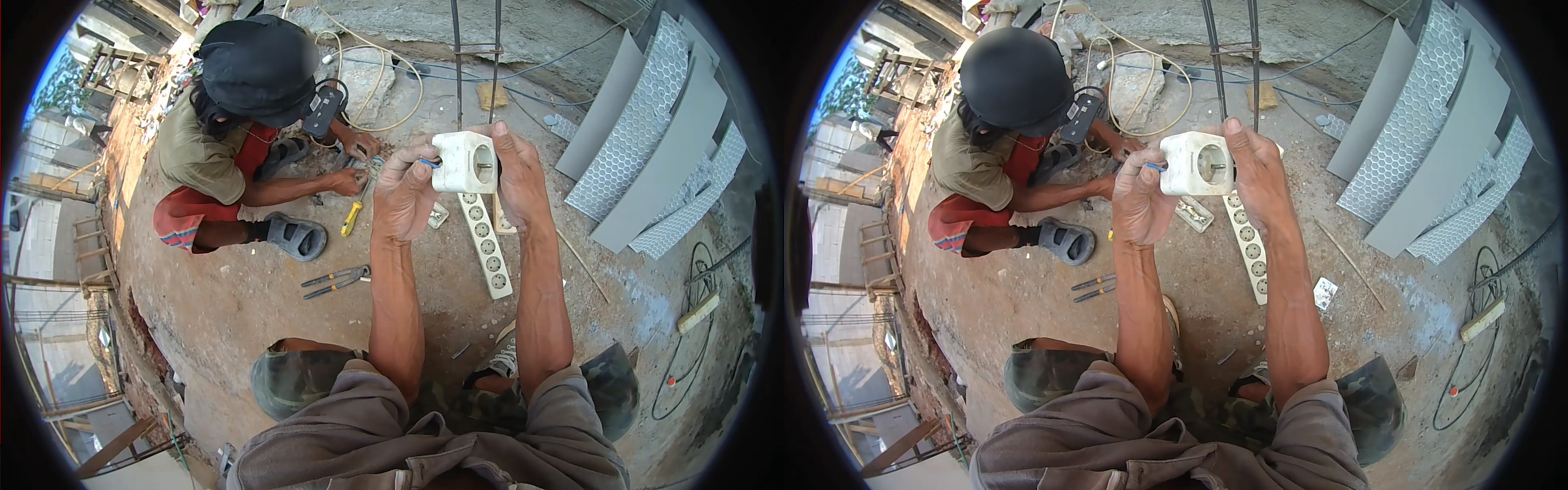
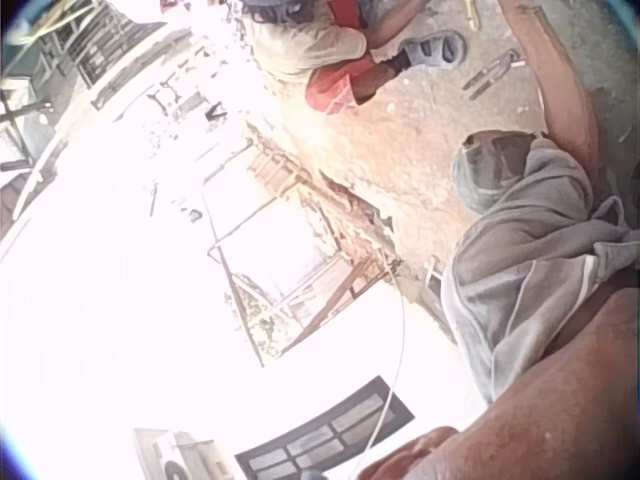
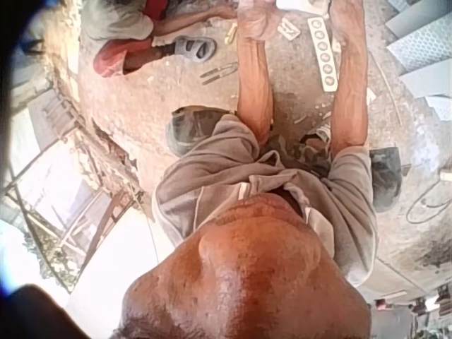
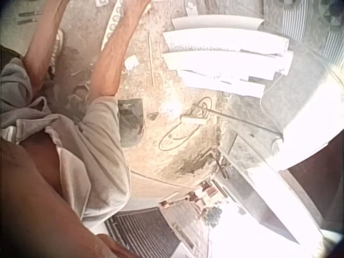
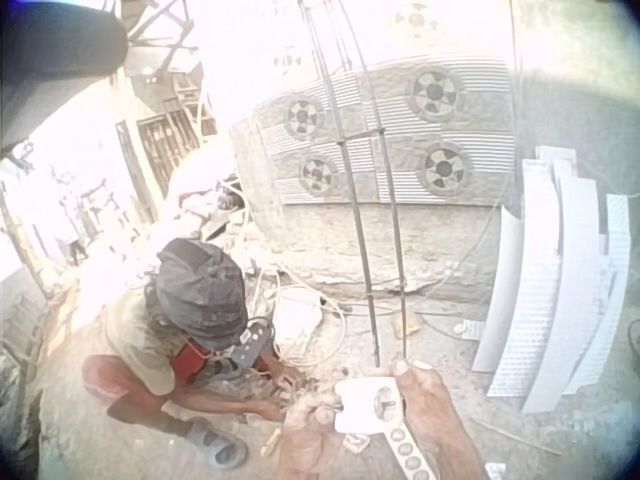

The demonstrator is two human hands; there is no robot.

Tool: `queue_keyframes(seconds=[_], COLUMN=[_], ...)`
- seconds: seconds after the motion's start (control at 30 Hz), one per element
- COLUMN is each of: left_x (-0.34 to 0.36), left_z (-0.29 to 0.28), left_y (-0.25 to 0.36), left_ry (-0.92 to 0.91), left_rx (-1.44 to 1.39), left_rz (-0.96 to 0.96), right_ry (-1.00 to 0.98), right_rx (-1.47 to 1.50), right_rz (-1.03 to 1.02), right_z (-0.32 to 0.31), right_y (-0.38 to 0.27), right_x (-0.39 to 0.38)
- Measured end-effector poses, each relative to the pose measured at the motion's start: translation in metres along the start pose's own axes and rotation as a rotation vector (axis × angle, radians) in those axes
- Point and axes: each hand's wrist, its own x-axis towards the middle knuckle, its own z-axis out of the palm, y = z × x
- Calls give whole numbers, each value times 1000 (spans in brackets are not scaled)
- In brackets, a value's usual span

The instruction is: Replacing or repairing internal components and wiring of an electrical power strip extension cord.

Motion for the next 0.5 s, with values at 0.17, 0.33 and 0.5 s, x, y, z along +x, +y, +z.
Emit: queue_keyframes(seconds=[0.17,0.33,0.5], left_x=[-2,7,-20], left_z=[-8,-29,-94], left_y=[-2,-23,-80], left_ry=[72,201,475], left_rx=[32,-179,-423], left_rz=[64,-23,-193], right_ry=[1,-7,-127], right_rx=[-7,-272,-744], right_rz=[16,57,19], right_z=[6,-2,-14], right_y=[9,28,79], right_x=[6,21,17])
